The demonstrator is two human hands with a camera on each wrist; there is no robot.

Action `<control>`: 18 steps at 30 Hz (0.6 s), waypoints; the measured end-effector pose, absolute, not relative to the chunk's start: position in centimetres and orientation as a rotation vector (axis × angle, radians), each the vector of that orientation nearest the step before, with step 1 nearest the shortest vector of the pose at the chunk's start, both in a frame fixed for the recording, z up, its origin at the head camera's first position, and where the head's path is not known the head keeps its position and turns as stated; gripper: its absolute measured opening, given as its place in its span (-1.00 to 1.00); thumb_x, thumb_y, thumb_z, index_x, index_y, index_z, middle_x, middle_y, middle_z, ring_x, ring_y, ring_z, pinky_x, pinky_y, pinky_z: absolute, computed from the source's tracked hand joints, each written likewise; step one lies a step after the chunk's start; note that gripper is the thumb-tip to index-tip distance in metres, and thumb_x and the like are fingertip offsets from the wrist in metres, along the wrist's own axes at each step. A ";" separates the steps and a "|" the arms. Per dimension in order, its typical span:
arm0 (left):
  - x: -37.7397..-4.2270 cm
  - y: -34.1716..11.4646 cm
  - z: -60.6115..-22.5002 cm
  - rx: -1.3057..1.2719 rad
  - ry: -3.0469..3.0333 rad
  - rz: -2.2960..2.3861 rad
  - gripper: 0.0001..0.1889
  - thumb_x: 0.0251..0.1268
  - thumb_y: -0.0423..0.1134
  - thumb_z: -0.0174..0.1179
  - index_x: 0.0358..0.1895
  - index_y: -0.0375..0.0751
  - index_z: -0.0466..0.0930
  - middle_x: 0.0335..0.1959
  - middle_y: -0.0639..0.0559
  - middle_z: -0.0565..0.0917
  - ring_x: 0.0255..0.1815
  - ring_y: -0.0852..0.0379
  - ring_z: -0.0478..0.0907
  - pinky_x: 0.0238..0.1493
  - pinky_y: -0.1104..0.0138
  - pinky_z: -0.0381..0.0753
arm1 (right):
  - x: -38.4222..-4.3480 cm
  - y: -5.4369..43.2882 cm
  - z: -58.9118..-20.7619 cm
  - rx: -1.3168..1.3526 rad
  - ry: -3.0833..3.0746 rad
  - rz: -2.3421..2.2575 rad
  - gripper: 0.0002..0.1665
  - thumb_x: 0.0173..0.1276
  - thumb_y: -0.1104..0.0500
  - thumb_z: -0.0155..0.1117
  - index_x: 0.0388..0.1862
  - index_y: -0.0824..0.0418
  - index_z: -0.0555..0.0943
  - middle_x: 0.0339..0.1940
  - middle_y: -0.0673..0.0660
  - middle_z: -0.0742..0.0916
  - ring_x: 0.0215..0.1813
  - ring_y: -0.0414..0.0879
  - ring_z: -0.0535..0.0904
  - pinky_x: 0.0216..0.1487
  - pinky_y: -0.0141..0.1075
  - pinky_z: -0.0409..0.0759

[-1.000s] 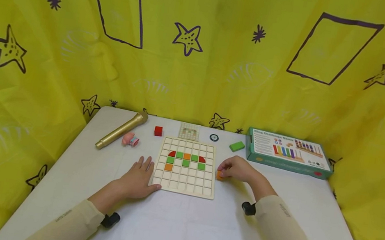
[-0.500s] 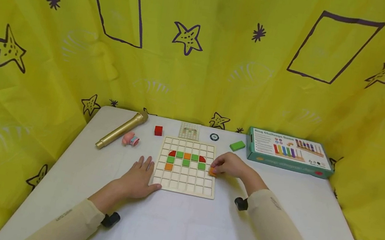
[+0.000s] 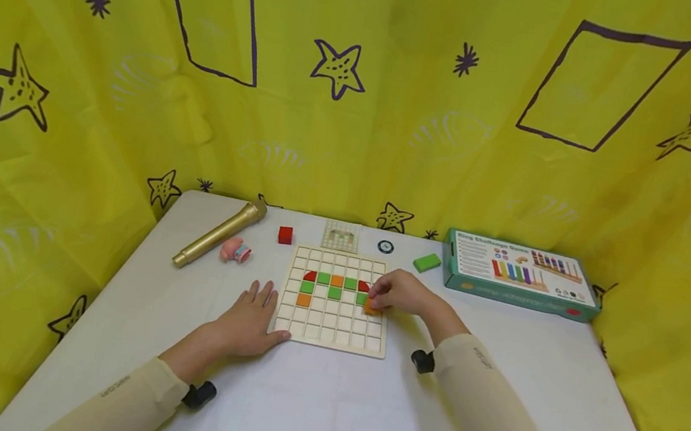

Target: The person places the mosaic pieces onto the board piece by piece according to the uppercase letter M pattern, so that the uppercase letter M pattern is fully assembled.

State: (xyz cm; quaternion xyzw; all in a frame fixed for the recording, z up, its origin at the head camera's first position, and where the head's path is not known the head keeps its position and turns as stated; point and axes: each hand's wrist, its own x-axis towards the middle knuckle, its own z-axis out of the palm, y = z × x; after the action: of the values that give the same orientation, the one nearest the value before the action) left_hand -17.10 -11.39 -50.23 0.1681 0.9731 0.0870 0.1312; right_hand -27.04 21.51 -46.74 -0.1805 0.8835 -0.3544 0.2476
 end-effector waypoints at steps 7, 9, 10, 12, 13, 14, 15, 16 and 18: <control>-17.1 -11.4 -50.4 0.489 2.830 0.250 0.00 0.43 0.36 -0.04 0.54 -0.50 0.04 0.59 -0.37 -0.01 0.59 -0.39 -0.16 0.52 -0.10 -0.02 | -27.0 20.7 -46.9 -0.490 2.418 -0.951 -0.93 0.31 0.20 0.46 -0.29 0.18 0.73 -0.37 0.01 0.73 -0.27 -0.08 0.57 -0.14 -0.26 0.56; -17.1 -11.4 -50.3 0.488 2.829 0.254 0.01 0.42 0.36 -0.03 0.54 -0.50 0.04 0.59 -0.37 -0.01 0.59 -0.39 -0.16 0.52 -0.11 -0.02 | -27.0 20.5 -46.9 -0.508 2.426 -0.947 -0.92 0.30 0.21 0.47 -0.29 0.19 0.74 -0.37 0.01 0.73 -0.27 -0.09 0.57 -0.13 -0.25 0.56; -17.1 -11.4 -50.3 0.487 2.829 0.254 0.01 0.42 0.36 -0.03 0.54 -0.50 0.04 0.59 -0.37 0.00 0.59 -0.39 -0.16 0.52 -0.11 -0.02 | -26.9 20.4 -47.0 -0.516 2.429 -0.944 -0.92 0.30 0.21 0.47 -0.29 0.20 0.74 -0.38 0.01 0.73 -0.28 -0.09 0.56 -0.13 -0.24 0.56; -17.1 -11.3 -50.3 0.489 2.828 0.247 0.01 0.42 0.36 -0.03 0.54 -0.50 0.04 0.59 -0.37 0.00 0.59 -0.39 -0.16 0.52 -0.11 -0.02 | -26.9 20.2 -47.1 -0.527 2.434 -0.944 -0.92 0.29 0.22 0.47 -0.29 0.21 0.74 -0.38 0.00 0.73 -0.28 -0.10 0.56 -0.13 -0.25 0.56; -17.1 -11.3 -50.3 0.490 2.828 0.245 0.01 0.42 0.36 -0.04 0.54 -0.50 0.04 0.59 -0.37 0.00 0.59 -0.39 -0.16 0.52 -0.11 -0.01 | -26.9 20.1 -47.1 -0.530 2.433 -0.945 -0.92 0.29 0.23 0.47 -0.29 0.21 0.74 -0.38 0.00 0.73 -0.28 -0.10 0.56 -0.13 -0.25 0.56; -17.1 -11.3 -50.3 0.490 2.829 0.245 0.01 0.42 0.36 -0.04 0.54 -0.50 0.05 0.59 -0.37 0.00 0.59 -0.39 -0.15 0.52 -0.11 -0.01 | -26.8 20.0 -47.1 -0.527 2.428 -0.948 -0.92 0.28 0.23 0.47 -0.29 0.22 0.73 -0.38 0.00 0.73 -0.29 -0.11 0.56 -0.14 -0.25 0.56; -17.2 -11.3 -50.3 0.492 2.829 0.243 0.01 0.42 0.36 -0.04 0.54 -0.50 0.05 0.59 -0.37 0.00 0.59 -0.39 -0.15 0.52 -0.11 -0.01 | -26.8 19.9 -47.1 -0.520 2.424 -0.949 -0.92 0.28 0.23 0.48 -0.29 0.22 0.73 -0.39 0.00 0.73 -0.29 -0.11 0.57 -0.14 -0.26 0.56; -17.2 -11.3 -50.3 0.493 2.830 0.239 0.00 0.42 0.36 -0.04 0.54 -0.50 0.05 0.59 -0.37 0.01 0.59 -0.39 -0.15 0.52 -0.11 -0.01 | -26.8 19.8 -47.2 -0.516 2.419 -0.952 -0.91 0.28 0.23 0.48 -0.29 0.22 0.73 -0.39 0.00 0.73 -0.29 -0.11 0.57 -0.14 -0.26 0.56; -17.1 -11.4 -50.3 0.492 2.829 0.241 0.00 0.43 0.36 -0.04 0.54 -0.50 0.05 0.59 -0.37 0.00 0.59 -0.39 -0.15 0.52 -0.11 -0.01 | -26.8 19.7 -47.4 -0.509 2.411 -0.954 -0.92 0.28 0.24 0.48 -0.29 0.22 0.73 -0.39 0.00 0.73 -0.30 -0.12 0.56 -0.15 -0.27 0.56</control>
State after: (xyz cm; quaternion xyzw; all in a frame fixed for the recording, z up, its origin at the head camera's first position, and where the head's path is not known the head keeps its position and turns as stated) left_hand -17.14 -11.36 -50.28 0.1694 0.9735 0.0829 0.1294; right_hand -26.82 19.74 -47.38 -0.1865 0.8842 -0.3497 0.2471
